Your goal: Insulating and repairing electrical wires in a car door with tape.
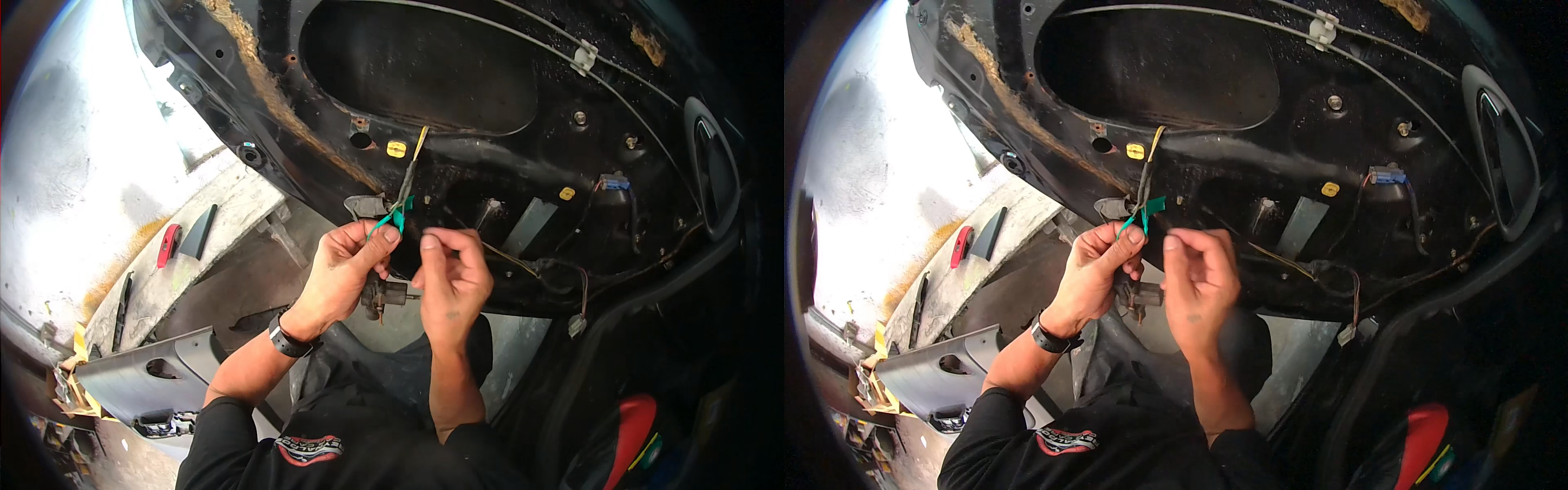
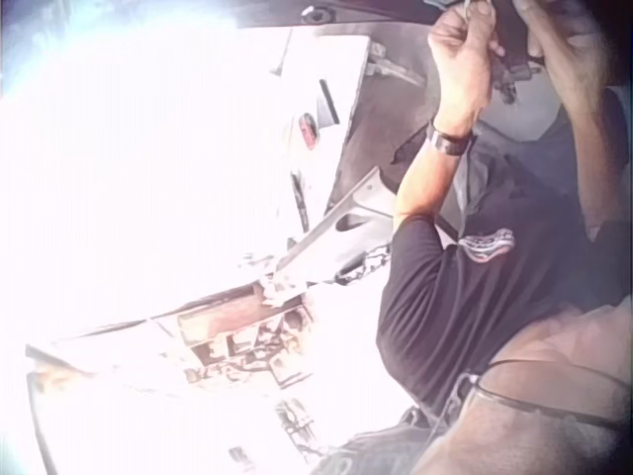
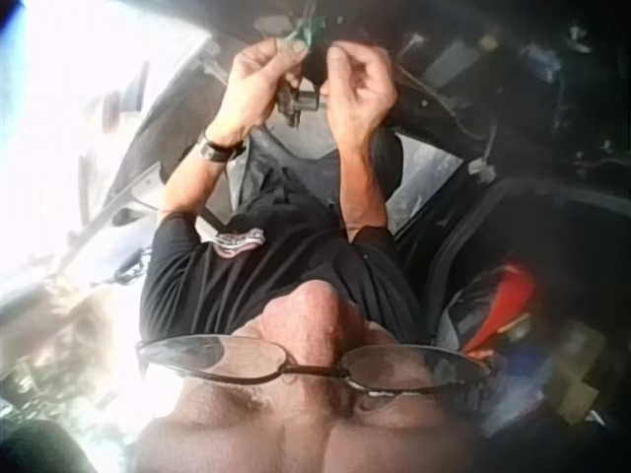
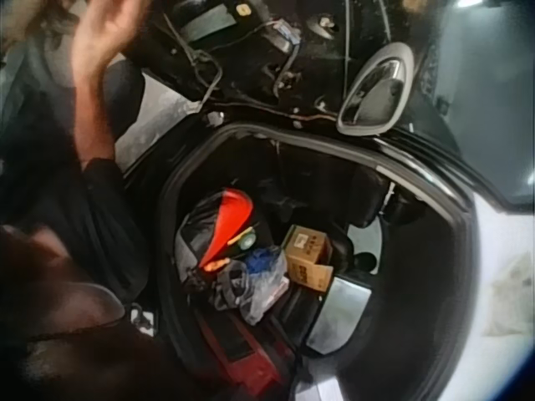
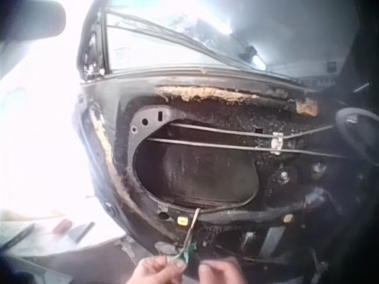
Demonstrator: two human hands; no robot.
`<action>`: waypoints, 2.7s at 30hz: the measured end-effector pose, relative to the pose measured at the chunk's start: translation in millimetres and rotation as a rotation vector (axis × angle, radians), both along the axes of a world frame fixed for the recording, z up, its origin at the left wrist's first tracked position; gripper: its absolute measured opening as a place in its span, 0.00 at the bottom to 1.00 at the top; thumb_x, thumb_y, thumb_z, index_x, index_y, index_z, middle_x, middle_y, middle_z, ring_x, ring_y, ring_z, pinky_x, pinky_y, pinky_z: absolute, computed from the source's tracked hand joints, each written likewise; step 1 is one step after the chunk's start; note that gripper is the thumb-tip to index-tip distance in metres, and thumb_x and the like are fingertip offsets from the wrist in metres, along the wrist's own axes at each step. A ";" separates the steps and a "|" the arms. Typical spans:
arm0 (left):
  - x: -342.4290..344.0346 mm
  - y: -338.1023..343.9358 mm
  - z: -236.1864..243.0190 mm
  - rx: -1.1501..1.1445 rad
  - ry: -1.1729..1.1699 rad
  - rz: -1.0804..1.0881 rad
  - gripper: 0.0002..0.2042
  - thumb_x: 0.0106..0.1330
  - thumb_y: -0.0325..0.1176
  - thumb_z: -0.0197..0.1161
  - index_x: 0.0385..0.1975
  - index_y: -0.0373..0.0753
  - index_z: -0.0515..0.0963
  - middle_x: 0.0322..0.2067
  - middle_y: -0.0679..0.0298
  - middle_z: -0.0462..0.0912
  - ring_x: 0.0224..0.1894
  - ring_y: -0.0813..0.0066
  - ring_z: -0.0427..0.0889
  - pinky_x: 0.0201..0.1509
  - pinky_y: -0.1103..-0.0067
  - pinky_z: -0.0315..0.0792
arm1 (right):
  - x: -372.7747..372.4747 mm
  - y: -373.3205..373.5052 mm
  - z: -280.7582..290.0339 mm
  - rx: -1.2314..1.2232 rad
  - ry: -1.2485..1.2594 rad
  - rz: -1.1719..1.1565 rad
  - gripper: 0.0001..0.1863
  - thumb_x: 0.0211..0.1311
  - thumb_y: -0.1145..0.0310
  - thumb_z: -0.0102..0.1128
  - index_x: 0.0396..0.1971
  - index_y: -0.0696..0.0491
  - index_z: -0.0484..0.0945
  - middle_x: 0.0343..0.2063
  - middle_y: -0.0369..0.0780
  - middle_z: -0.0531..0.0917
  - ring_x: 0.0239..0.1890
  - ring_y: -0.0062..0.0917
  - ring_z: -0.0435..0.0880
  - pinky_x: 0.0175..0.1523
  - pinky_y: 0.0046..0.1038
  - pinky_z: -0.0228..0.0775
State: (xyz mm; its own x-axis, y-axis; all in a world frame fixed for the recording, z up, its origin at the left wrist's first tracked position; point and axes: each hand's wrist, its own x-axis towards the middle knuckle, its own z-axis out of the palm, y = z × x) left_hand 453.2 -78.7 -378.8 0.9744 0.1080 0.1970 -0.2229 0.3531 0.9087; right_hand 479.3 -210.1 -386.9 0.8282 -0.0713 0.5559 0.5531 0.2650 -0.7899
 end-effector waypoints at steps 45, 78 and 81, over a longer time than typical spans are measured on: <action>4.9 1.0 -7.7 0.030 -0.159 0.256 0.08 0.65 0.28 0.67 0.39 0.32 0.79 0.25 0.73 0.80 0.26 0.92 0.75 0.30 0.90 0.71 | -1.1 4.6 7.4 -0.083 0.016 0.430 0.14 0.59 0.81 0.62 0.44 0.60 0.71 0.37 0.36 0.71 0.29 0.12 0.78 0.29 0.15 0.70; -2.8 8.0 -2.0 0.190 -0.080 0.179 0.08 0.68 0.34 0.64 0.36 0.35 0.79 0.21 0.75 0.74 0.23 0.90 0.69 0.28 0.86 0.67 | 16.4 -7.7 25.5 -0.238 0.026 0.200 0.05 0.63 0.76 0.62 0.34 0.62 0.78 0.24 0.36 0.79 0.21 0.13 0.79 0.25 0.17 0.66; -3.9 9.9 3.3 0.099 -0.072 0.090 0.09 0.69 0.36 0.63 0.34 0.35 0.80 0.20 0.74 0.73 0.22 0.88 0.66 0.27 0.84 0.65 | 19.1 -10.5 25.3 -0.256 0.078 0.270 0.06 0.63 0.74 0.63 0.33 0.61 0.78 0.22 0.36 0.80 0.20 0.13 0.78 0.24 0.17 0.66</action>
